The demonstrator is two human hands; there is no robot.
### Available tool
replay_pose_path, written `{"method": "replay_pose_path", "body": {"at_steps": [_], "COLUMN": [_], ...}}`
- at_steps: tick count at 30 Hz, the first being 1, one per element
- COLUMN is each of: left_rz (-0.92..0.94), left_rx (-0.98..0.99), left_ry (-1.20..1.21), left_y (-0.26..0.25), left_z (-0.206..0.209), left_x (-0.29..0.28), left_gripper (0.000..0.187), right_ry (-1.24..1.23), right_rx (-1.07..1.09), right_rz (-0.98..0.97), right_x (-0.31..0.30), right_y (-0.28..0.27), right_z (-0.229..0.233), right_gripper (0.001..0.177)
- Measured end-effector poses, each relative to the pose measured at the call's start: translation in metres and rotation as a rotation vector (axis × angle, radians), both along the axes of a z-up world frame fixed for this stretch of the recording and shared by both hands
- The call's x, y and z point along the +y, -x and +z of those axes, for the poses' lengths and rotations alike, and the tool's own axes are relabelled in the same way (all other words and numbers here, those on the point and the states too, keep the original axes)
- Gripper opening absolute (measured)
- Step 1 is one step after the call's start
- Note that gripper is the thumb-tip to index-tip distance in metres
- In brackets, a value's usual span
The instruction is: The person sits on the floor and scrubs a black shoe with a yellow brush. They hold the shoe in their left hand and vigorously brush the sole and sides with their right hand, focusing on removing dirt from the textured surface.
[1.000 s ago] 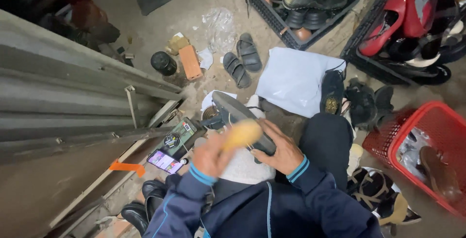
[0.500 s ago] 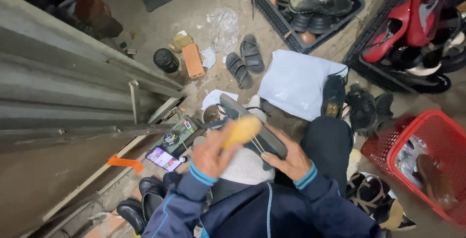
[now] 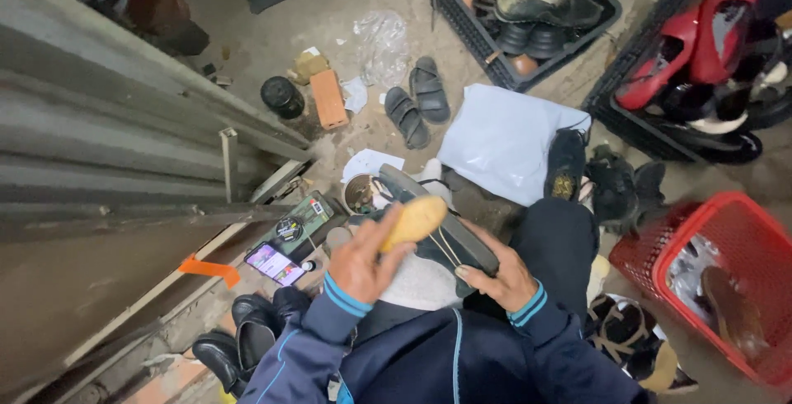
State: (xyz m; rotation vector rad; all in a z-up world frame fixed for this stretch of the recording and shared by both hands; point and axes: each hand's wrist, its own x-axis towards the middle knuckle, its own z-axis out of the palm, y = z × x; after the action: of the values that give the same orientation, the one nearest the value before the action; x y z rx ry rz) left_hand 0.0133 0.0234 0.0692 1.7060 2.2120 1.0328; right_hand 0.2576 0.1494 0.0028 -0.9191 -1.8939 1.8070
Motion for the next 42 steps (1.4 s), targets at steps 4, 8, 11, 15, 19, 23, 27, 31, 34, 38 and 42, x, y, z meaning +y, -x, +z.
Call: {"method": "replay_pose_path", "body": {"at_steps": [4,8,11,15,19,23,27,31,34,38,42], "left_rz": [0.288,0.169,0.236,0.099,0.257,0.178,0.296,0.158,0.259,0.147,0.250], "left_rx": [-0.055,-0.061,-0.037,0.004,-0.070,-0.095,-0.079,-0.078,-0.109,-0.153,-0.121], "left_ry": [-0.068,-0.070,-0.075,0.076,-0.069,-0.019,-0.069,0.027,-0.058,0.008,-0.016], "left_y": [0.020,0.007,0.019,-0.014,0.010,-0.007,0.009,-0.013,-0.001,-0.023,0.001], "left_z": [-0.007,-0.015,-0.012,-0.004,-0.001,-0.001,-0.005,0.009,0.019,0.024,0.021], "left_x": [0.013,0.002,0.001,-0.007,0.007,-0.004,-0.001,-0.009,-0.005,-0.008,0.002], "left_gripper": [0.055,0.049,0.052,0.059,0.052,0.051,0.053,0.058,0.052,0.051,0.054], "right_ry": [-0.102,0.032,0.055,0.100,0.085,0.127,0.122,0.109,0.096,0.062,-0.015], "right_rx": [0.070,0.131,0.141,0.142,0.168,0.243,0.261,0.269,0.267,0.224,0.128], "right_rz": [0.015,0.014,0.020,-0.018,-0.011,-0.033,0.002,0.014,0.004,-0.034,-0.103], "right_x": [0.003,0.005,0.000,0.003,0.008,0.008,0.010,0.012,0.010,0.003,-0.010], "right_y": [0.001,-0.009,-0.012,-0.010,-0.008,-0.012,-0.008,-0.006,-0.005,-0.001,0.020], "right_z": [0.012,0.003,-0.003,0.008,0.001,0.003,0.000,0.008,0.009,0.022,0.036], "right_gripper": [0.079,0.079,0.079,0.079,0.079,0.075,0.075,0.073,0.076,0.063,0.051]}}
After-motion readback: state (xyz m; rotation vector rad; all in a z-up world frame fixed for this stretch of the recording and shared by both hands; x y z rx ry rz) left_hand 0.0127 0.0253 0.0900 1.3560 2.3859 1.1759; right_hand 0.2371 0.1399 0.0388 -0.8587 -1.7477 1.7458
